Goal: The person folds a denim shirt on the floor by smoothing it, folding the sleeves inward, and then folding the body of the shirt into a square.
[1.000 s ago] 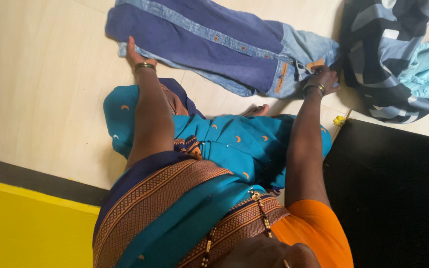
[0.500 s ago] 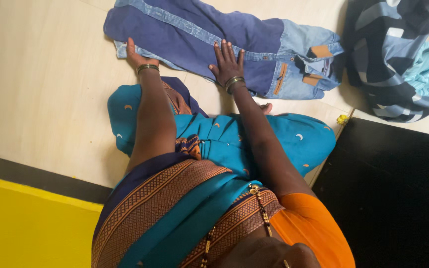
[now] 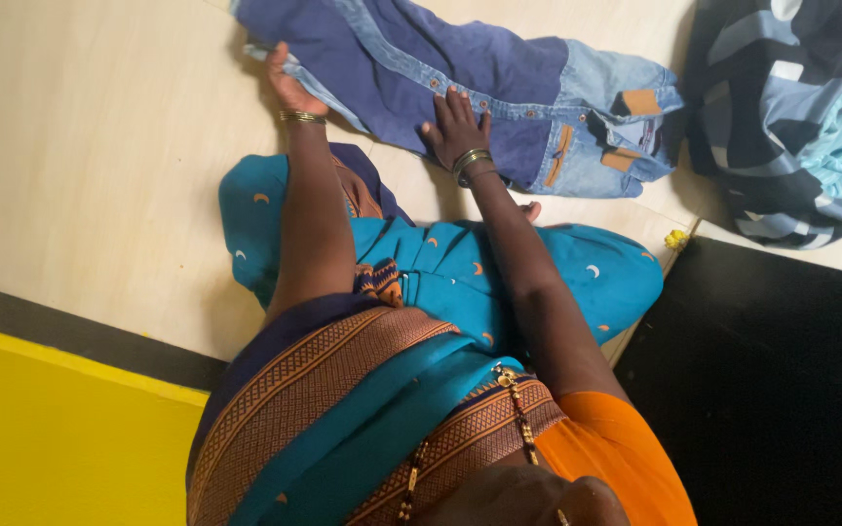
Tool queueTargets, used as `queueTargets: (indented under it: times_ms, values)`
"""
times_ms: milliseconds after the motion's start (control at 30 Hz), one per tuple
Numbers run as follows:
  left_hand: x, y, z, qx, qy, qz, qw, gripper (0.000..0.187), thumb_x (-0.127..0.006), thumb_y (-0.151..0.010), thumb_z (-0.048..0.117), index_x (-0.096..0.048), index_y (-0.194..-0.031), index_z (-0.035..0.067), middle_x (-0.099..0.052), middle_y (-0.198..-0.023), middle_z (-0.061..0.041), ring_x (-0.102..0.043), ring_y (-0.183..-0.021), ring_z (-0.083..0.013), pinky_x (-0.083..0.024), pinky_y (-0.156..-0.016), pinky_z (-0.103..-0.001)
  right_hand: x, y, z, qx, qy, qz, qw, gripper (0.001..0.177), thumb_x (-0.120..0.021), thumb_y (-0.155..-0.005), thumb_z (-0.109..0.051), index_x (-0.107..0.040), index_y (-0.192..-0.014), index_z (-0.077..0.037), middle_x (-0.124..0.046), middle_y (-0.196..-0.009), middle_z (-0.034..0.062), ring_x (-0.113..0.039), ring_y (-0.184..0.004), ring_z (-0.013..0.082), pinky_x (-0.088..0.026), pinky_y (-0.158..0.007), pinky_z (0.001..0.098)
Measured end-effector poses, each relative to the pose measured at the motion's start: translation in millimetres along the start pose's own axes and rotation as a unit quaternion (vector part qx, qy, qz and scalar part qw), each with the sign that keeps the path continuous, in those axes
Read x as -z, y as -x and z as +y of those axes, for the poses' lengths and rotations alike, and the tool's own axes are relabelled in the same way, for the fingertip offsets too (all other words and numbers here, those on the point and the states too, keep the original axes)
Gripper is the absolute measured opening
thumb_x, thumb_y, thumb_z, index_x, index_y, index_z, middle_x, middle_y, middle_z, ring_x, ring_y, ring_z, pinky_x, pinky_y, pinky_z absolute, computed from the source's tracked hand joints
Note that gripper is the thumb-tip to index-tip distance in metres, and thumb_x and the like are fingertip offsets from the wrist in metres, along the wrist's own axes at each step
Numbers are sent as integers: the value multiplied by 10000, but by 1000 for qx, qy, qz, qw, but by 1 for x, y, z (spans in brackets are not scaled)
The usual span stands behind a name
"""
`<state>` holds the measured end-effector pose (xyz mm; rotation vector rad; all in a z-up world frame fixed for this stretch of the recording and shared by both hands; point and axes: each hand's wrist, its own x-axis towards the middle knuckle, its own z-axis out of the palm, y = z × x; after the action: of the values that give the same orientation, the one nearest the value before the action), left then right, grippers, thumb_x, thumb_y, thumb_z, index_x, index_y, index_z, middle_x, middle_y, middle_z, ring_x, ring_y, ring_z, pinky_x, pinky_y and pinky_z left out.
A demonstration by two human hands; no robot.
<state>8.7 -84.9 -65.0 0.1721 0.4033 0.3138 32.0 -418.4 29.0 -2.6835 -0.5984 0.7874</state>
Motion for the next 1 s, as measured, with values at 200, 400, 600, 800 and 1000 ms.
queueTargets:
  times_ms: [200,400,600,800,1000]
  values:
    - [-15,5,-26,116,-95,-122,981,487,-736,-808,242,-600,-1238,58,-658,-1246,-119,-624,-1184,-317,-498,-1125,-510,-7,-93,33,58,-574,137,805,717,-335,-1109,-633,-358,-1626,-137,-295,-1710,167,-250,-1596,332,-213,-1307,527]
    - [-42,37,-84,224,-216,-143,940,435,-745,-883,208,-645,-1266,28,-685,-1236,-117,-671,-1142,-270,-530,-1089,-474,-43,-85,36,-14,-437,143,888,594,-384,-1049,-519,-485,-1532,-188,-533,-1554,56,-480,-1418,239,-428,-1161,438]
    - [-158,144,-163,-186,-727,-358,556,667,-862,-773,153,-630,-1393,236,-403,-1655,-106,-257,-1579,-301,-163,-1297,-543,-54,-80,67,38,-827,83,555,615,-385,-1013,-525,-530,-1486,-160,-599,-1508,40,-545,-1379,247,-441,-1161,480]
    - [-187,160,-206,-191,-828,-318,422,805,-870,-778,372,-518,-1501,322,-240,-1709,-44,-163,-1593,-285,-84,-1288,-619,-35,-59,121,76,-880,69,464,653,-372,-1008,-557,-489,-1503,-147,-554,-1530,60,-502,-1404,271,-391,-1194,498]
    - [-168,160,-220,103,-916,-308,235,942,-680,-835,656,-283,-1593,264,-10,-1701,-130,34,-1569,-340,21,-1199,-697,-23,-15,167,125,-927,44,351,695,-359,-1003,-590,-448,-1520,-134,-508,-1553,80,-459,-1428,295,-341,-1227,516]
